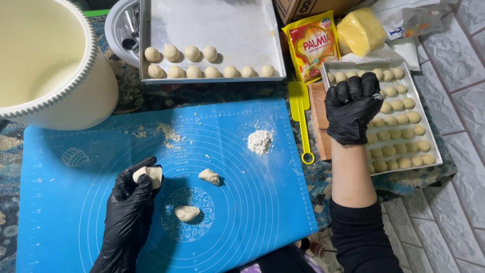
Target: Shaping small pieces of dough into uniform balls by hand and arranging them on a baking tray.
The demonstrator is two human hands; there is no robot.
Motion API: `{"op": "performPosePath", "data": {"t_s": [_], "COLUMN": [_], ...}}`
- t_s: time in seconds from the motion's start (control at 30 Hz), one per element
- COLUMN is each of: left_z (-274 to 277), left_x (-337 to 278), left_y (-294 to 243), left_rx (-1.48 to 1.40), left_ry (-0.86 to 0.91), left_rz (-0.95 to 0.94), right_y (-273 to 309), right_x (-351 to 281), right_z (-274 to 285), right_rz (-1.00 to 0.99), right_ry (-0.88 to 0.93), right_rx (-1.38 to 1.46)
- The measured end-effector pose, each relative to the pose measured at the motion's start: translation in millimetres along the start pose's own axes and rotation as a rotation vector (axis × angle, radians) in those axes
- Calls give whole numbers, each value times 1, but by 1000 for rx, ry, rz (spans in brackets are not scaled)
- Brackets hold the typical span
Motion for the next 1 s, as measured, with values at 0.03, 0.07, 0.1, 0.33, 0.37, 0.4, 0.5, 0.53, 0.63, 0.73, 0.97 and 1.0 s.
{"op": "performPosePath", "data": {"t_s": [0.03, 0.07, 0.1, 0.33, 0.37, 0.4, 0.5, 0.53, 0.63, 0.73, 0.97, 1.0], "left_z": [1, 3, 3, 9, 6, 6, -6, -17, 18, 16, -34, -41], "left_x": [-1, 0, 0, 2, 1, 2, -5, -14, 5, -3, -54, -58], "left_y": [0, 4, 3, 12, 11, 12, -8, -22, 12, -4, -67, -72], "left_rx": [20, 20, 22, 25, 26, 28, 32, 38, -39, -10, 57, 74], "left_ry": [-28, -33, 3, 74, 67, 35, 116, 247, 94, -76, -174, -104], "left_rz": [19, 22, -34, -105, -104, -82, -224, -376, -400, -315, -299, -380], "right_y": [-1, -2, -4, -5, -8, -11, -26, -32, -49, -48, -90, -97], "right_x": [-2, -2, -3, -4, -5, -6, -13, -18, -27, -70, -133, -142], "right_z": [-5, -7, -9, -15, -10, -7, -20, -27, -44, -111, -176, -196], "right_rz": [-5, -10, -11, 1, -5, -7, -17, -16, -39, 286, -206, -261], "right_ry": [6, 5, 14, -13, -12, 13, 23, -4, -52, 14, -10, 76], "right_rx": [-30, -30, -62, -84, -82, -71, -27, -10, 56, -481, -1107, -1195]}}
Point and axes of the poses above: each hand's wrist, its own x-axis towards the middle knuckle, its own z-axis out of the back of the hand, y = z × x, the point moved 8 cm from there along x, towards the middle knuckle, and after that the axes turned 10 degrees about -y, right-handed, at the moved point
